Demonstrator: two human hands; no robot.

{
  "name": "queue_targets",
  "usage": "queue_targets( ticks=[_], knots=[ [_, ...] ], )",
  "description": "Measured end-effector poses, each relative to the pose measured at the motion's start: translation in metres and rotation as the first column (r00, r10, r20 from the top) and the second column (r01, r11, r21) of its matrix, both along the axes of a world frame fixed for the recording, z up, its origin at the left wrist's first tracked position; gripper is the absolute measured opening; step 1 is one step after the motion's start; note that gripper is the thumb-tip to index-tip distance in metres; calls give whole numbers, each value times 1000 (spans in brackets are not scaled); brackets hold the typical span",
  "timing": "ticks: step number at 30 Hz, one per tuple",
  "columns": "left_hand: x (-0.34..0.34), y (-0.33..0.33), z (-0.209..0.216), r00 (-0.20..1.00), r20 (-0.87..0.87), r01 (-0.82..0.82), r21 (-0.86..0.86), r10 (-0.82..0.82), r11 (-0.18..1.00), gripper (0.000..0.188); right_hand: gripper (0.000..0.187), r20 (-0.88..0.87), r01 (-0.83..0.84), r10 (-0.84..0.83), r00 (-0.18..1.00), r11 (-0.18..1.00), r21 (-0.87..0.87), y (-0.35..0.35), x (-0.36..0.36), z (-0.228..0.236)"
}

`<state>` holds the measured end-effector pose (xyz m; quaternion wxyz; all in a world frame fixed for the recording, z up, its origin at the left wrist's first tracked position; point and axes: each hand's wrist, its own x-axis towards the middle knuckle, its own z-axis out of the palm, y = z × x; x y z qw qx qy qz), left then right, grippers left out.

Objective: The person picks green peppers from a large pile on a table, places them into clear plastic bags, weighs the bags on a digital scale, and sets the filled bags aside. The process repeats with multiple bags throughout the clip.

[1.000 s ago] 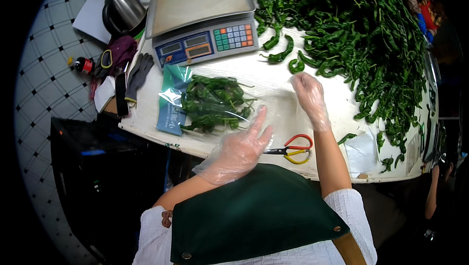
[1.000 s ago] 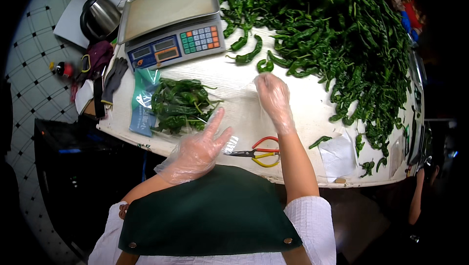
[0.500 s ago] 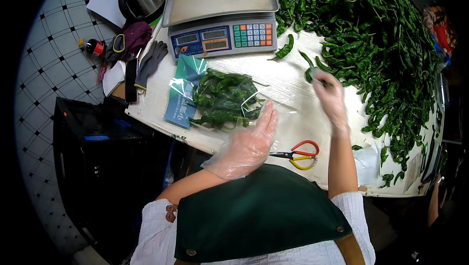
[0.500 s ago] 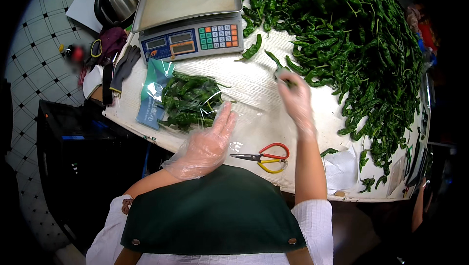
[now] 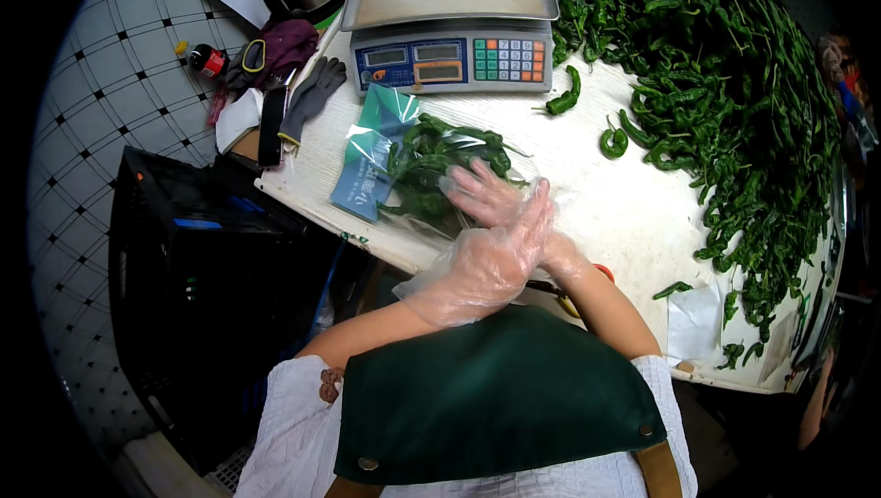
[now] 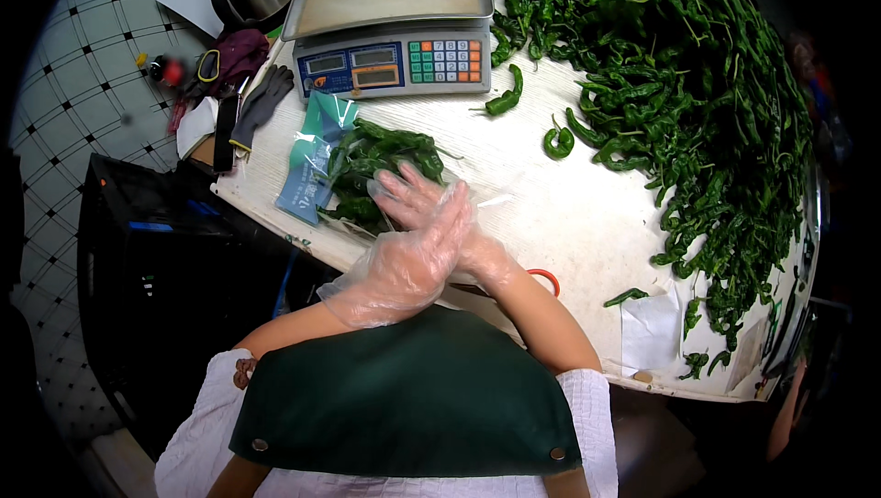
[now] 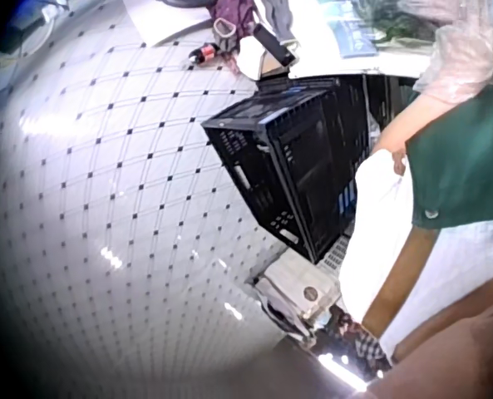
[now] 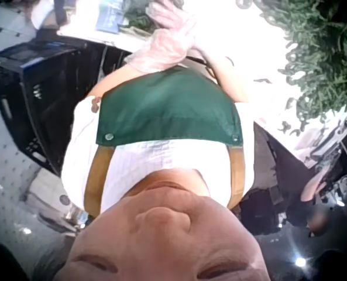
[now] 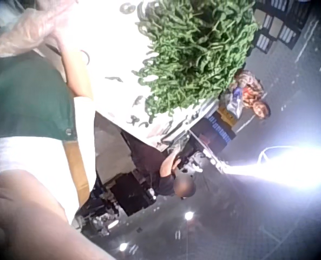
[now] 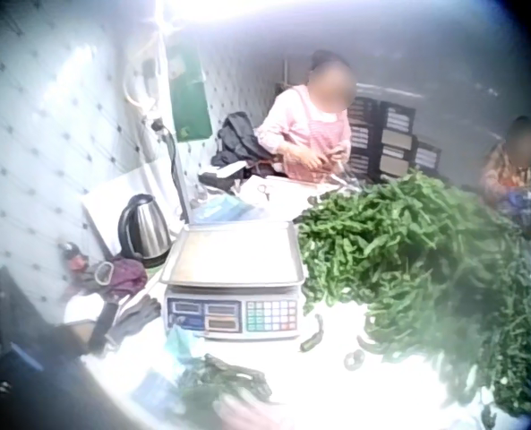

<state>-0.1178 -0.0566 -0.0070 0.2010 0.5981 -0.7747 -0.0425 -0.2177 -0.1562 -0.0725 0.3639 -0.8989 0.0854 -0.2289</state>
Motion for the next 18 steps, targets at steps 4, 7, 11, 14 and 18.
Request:
queue_targets(
  ticks=[4,7,11,14,18],
  knots=[
    [-1,18,-8,995,31,96,45,-98,994,55,51,-106,119,-133,985,985,-128,-13,-15,16],
    [-9,32,-3,947,76,298,144,-311,944,51,41,-218,499,-506,835,862,-90,-11,-65,3],
    [-15,37,-16,976,105,151,308,-191,939,47,47,10,675,-736,677,615,-408,-17,-46,23],
    [-6,34,-22,983,179,-2,259,-46,966,32,32,-65,629,-669,741,725,-281,-34,-34,-1],
    [20,37,-21,995,98,-38,167,22,985,10,15,-176,604,-588,790,795,53,-55,-23,10]
  ],
)
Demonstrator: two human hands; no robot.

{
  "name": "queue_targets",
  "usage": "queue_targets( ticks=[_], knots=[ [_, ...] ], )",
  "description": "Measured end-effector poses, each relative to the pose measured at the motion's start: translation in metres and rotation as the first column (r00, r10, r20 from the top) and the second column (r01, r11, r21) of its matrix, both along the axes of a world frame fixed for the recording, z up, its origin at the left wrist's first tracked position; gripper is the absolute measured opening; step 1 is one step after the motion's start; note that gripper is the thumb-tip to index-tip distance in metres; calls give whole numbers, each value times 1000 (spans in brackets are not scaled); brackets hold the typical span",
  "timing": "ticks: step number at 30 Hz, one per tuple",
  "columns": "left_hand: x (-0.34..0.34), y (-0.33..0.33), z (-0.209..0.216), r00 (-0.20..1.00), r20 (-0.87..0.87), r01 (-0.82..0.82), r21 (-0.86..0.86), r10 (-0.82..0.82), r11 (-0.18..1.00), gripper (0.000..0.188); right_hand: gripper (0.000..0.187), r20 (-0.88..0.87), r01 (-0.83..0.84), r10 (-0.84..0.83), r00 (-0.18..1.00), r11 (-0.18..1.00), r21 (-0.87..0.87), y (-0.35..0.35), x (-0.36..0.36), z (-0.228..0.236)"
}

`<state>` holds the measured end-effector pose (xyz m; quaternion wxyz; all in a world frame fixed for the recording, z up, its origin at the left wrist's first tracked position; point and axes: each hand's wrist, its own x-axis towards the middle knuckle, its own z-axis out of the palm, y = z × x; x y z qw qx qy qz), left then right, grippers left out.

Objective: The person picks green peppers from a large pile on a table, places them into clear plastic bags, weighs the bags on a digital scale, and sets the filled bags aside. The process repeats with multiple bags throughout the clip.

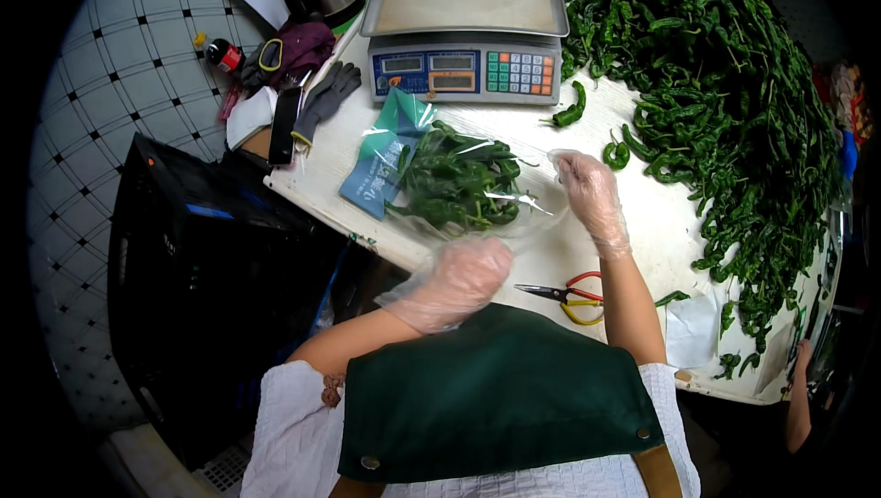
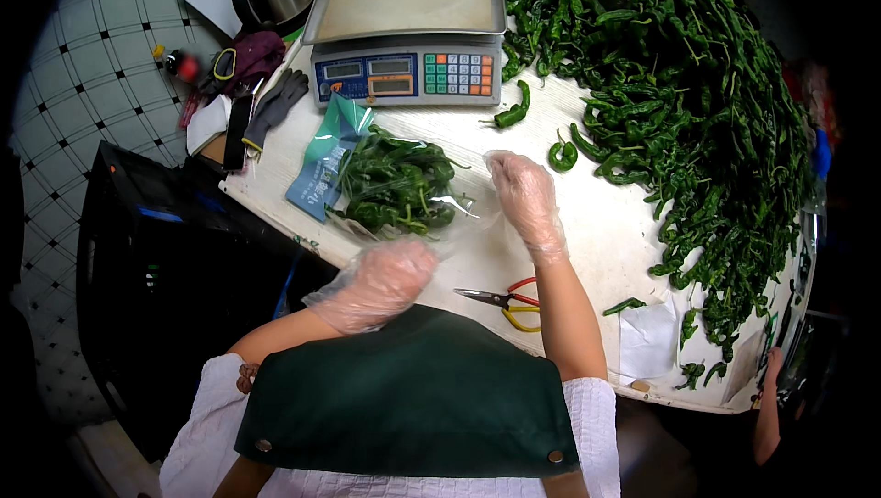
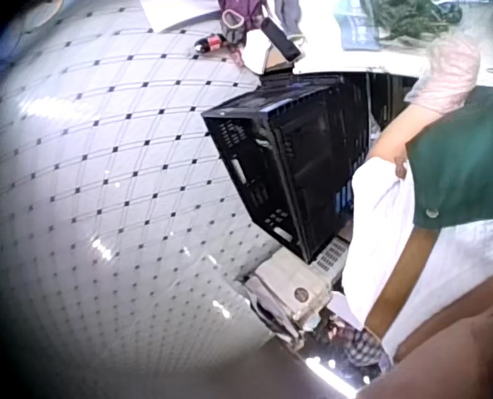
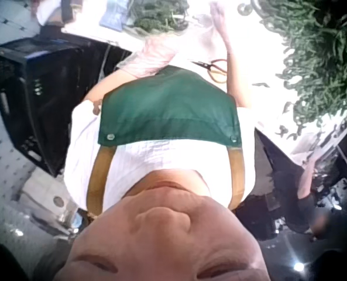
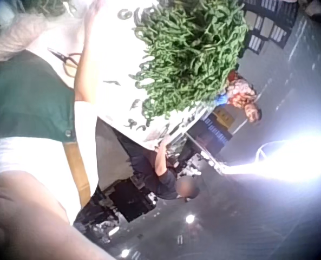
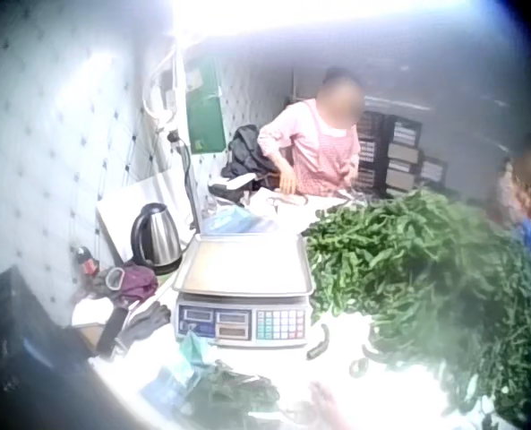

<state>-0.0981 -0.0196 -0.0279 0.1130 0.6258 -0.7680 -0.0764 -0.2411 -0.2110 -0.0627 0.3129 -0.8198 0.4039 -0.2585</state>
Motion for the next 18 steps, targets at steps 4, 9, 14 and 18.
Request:
queue_targets(
  ticks=[4,9,14,18],
  knots=[
    [31,-3,85,988,-119,55,-343,-102,938,10,21,255,-164,113,960,968,188,5,5,70],
    [37,20,149,935,-339,-185,-718,-104,671,17,21,627,-305,-20,778,861,406,26,-1,197],
    [66,-12,173,863,-473,-433,-510,178,743,11,22,501,-174,-68,863,891,420,-13,22,221],
    [99,-74,195,707,-700,-548,-457,96,700,15,18,536,-159,37,843,970,183,-69,45,233]
  ],
)
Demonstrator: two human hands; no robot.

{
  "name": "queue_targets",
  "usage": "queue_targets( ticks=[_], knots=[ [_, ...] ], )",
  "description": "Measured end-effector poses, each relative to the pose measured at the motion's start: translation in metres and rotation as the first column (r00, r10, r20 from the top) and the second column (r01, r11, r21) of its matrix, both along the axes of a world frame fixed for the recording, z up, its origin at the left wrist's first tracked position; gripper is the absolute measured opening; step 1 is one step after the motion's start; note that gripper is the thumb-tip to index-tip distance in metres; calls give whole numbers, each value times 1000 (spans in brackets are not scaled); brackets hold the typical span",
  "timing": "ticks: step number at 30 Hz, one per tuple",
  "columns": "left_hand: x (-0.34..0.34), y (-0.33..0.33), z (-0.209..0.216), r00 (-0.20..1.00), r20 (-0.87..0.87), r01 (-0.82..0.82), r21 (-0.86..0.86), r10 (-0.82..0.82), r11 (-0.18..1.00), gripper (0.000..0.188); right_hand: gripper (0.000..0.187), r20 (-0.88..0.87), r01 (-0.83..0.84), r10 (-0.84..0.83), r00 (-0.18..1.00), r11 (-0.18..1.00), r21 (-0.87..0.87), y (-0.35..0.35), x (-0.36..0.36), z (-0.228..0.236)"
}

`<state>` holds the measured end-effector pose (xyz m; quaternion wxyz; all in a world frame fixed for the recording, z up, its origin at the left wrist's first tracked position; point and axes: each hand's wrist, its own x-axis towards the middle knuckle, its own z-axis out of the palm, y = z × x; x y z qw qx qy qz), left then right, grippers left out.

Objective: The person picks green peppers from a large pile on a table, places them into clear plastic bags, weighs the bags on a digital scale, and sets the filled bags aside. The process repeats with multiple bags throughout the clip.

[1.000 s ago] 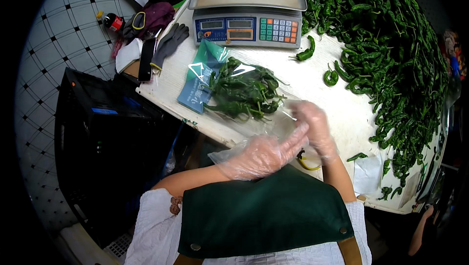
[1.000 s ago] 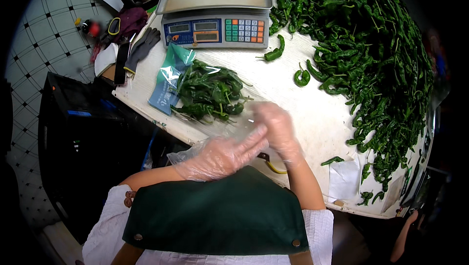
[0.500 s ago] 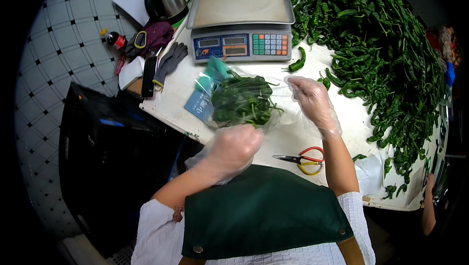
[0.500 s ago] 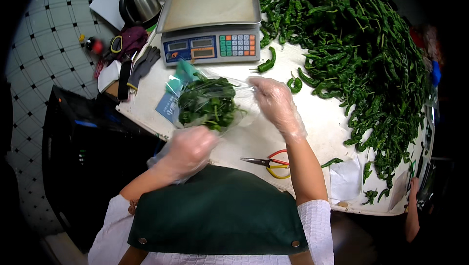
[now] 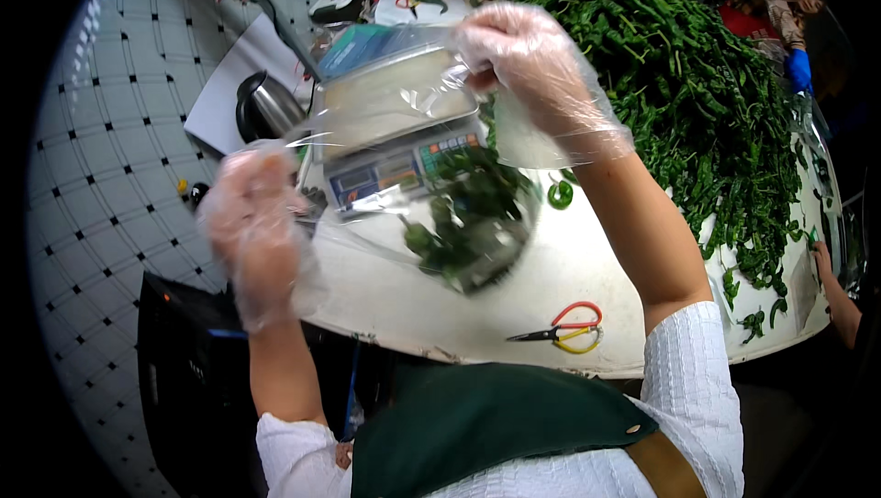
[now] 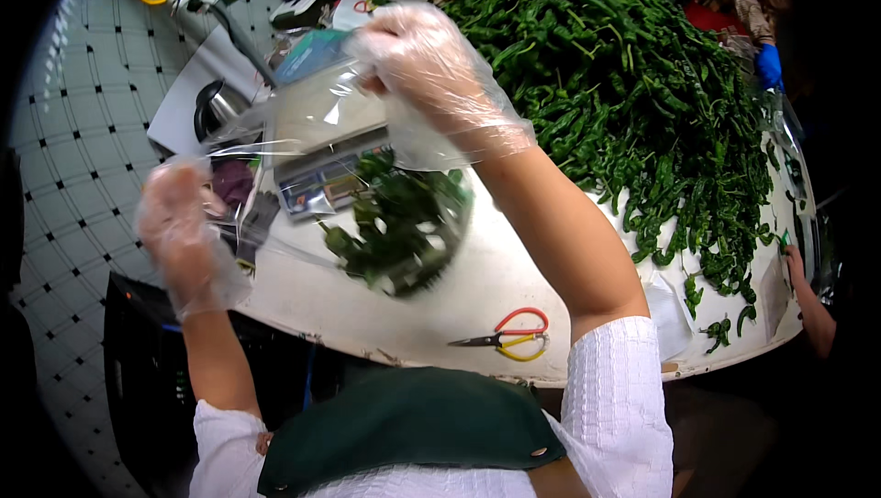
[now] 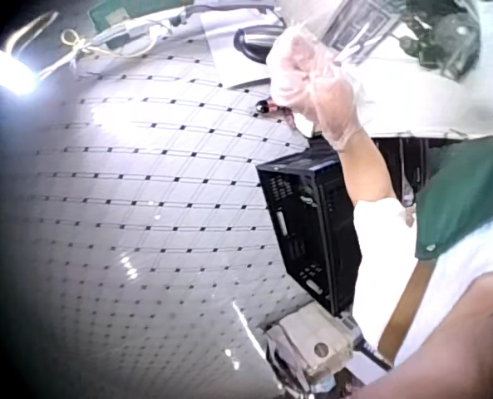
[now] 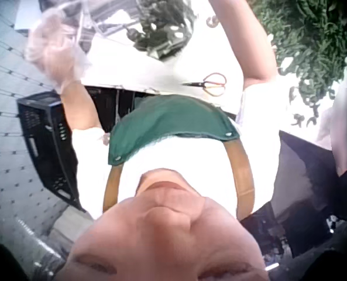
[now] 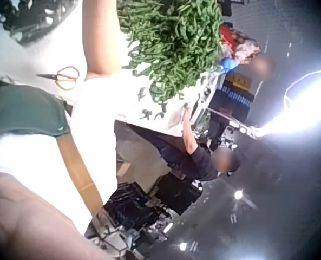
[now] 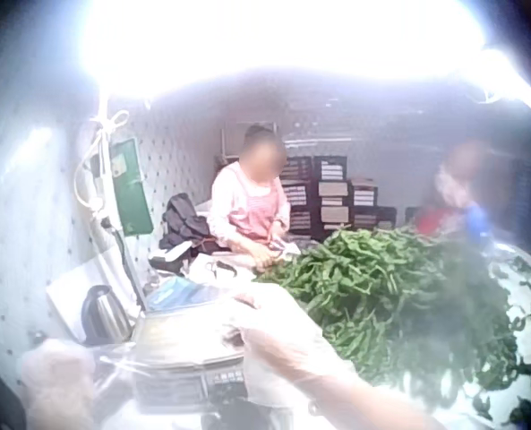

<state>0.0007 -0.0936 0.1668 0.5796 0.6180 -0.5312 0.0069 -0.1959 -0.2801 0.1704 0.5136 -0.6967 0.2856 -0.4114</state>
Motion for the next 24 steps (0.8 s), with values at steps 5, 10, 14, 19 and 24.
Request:
queue_targets(
  ticks=[5,10,14,19,24],
  knots=[
    [-3,1,11,781,528,-198,-300,335,933,14,19,440,-42,137,887,975,-219,7,-7,35],
    [9,-38,-66,553,831,-24,-51,56,998,14,25,42,54,-54,998,999,-7,-24,-31,-69],
    [15,-16,-133,728,682,-88,189,-67,978,12,36,-94,286,-270,958,904,317,-39,-39,-161],
    [-12,-2,-141,721,682,-61,239,-122,969,21,36,-781,96,-84,619,995,-31,-21,-40,-227],
    [-32,4,-137,740,654,-40,271,-154,962,27,39,-829,88,-74,555,996,-30,3,-8,-235]
  ],
)
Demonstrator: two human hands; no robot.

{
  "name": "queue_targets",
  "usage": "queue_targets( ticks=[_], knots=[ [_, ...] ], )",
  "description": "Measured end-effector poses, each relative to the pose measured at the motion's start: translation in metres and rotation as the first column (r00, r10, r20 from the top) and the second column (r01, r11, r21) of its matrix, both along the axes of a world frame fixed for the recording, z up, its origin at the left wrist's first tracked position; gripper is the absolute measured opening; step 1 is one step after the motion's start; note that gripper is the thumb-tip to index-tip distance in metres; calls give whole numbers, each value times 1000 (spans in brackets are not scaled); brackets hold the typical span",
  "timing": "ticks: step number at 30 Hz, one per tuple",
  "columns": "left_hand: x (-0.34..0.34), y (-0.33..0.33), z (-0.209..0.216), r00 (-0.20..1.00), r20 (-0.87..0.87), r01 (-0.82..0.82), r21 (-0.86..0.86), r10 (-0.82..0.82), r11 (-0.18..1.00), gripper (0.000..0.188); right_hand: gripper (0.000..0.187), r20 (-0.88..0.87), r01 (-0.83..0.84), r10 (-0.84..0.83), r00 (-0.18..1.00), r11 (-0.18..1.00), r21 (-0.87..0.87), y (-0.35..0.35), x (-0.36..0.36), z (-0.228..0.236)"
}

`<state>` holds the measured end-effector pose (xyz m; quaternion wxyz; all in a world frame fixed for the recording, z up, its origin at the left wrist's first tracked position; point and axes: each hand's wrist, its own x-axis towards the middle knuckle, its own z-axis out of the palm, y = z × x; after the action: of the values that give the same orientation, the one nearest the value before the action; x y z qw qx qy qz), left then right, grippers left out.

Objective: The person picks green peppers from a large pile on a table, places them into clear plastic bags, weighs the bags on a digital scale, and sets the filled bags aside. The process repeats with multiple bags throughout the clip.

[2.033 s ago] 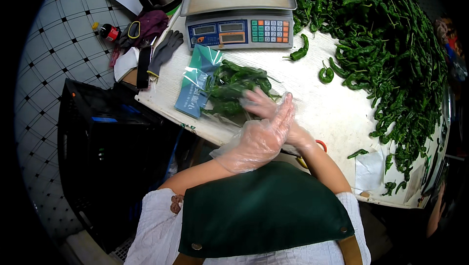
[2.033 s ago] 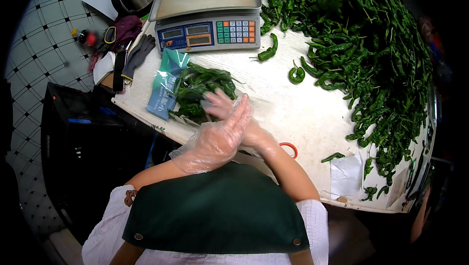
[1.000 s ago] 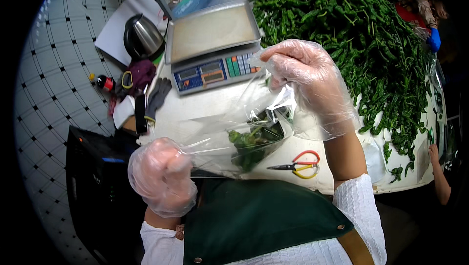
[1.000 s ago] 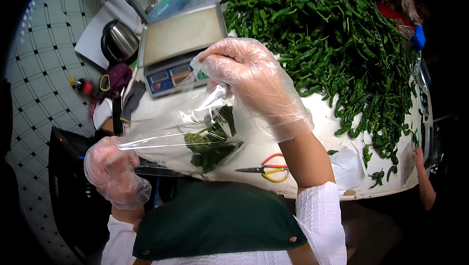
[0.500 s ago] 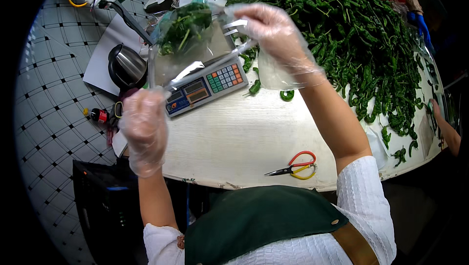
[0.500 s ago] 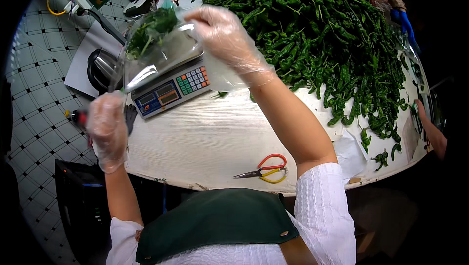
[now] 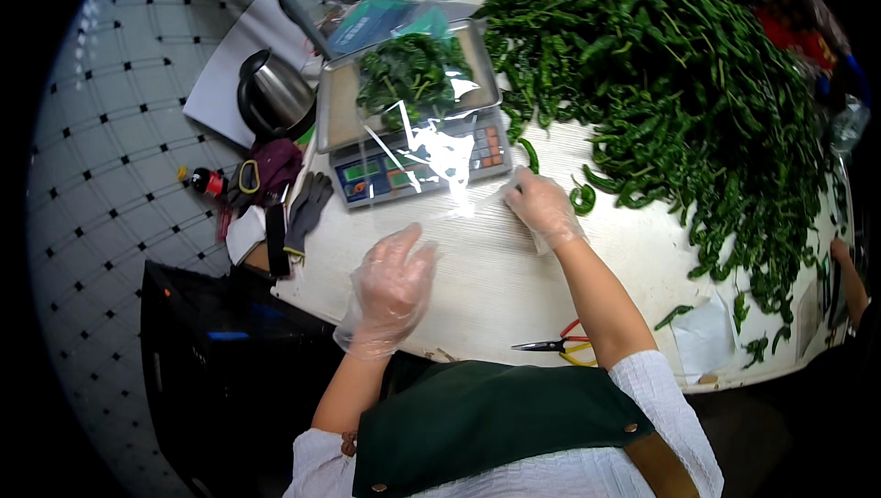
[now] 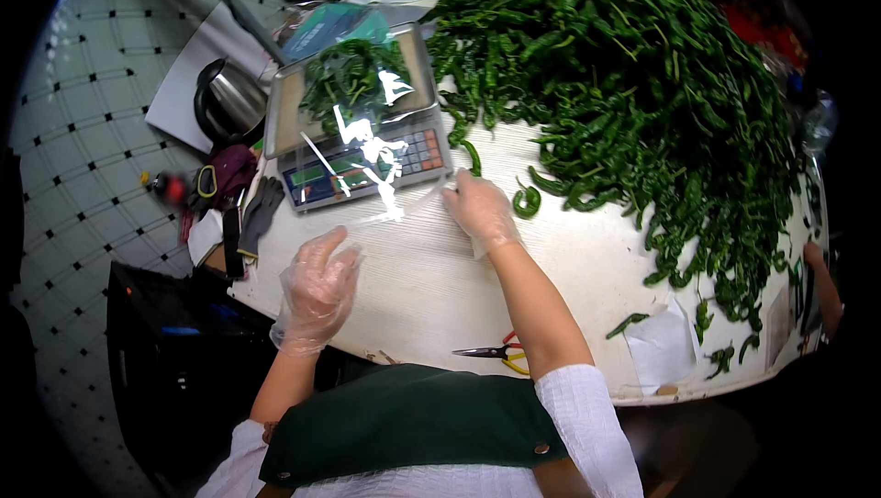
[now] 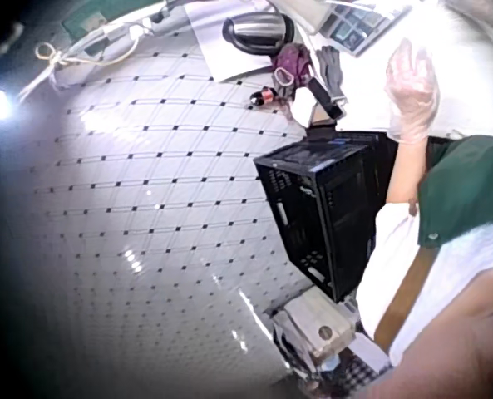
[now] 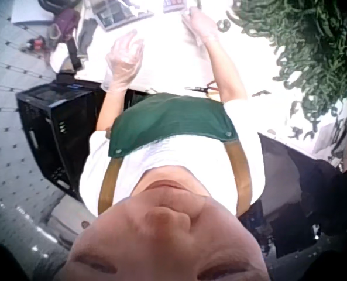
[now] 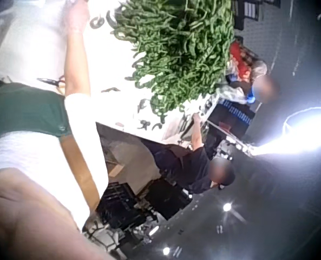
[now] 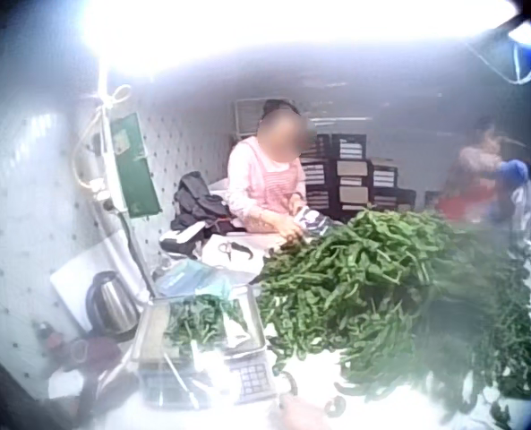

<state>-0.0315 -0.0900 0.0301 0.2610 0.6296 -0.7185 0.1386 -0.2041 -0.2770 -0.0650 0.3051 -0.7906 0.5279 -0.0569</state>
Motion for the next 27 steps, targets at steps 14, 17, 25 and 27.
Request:
queue_targets(
  ticks=[14,17,25,27],
  knots=[
    [22,-56,-4,975,206,-79,-50,88,996,34,27,456,321,-305,836,946,44,72,-80,11],
    [46,-77,-4,878,405,-228,-117,256,967,34,25,665,239,-225,712,968,71,93,-74,32],
    [59,-90,25,973,-111,-220,-193,202,956,19,30,322,-213,385,865,863,-459,83,25,87],
    [56,-85,23,980,-26,-199,-235,199,951,20,34,263,-217,371,891,855,-471,59,64,88]
  ],
)
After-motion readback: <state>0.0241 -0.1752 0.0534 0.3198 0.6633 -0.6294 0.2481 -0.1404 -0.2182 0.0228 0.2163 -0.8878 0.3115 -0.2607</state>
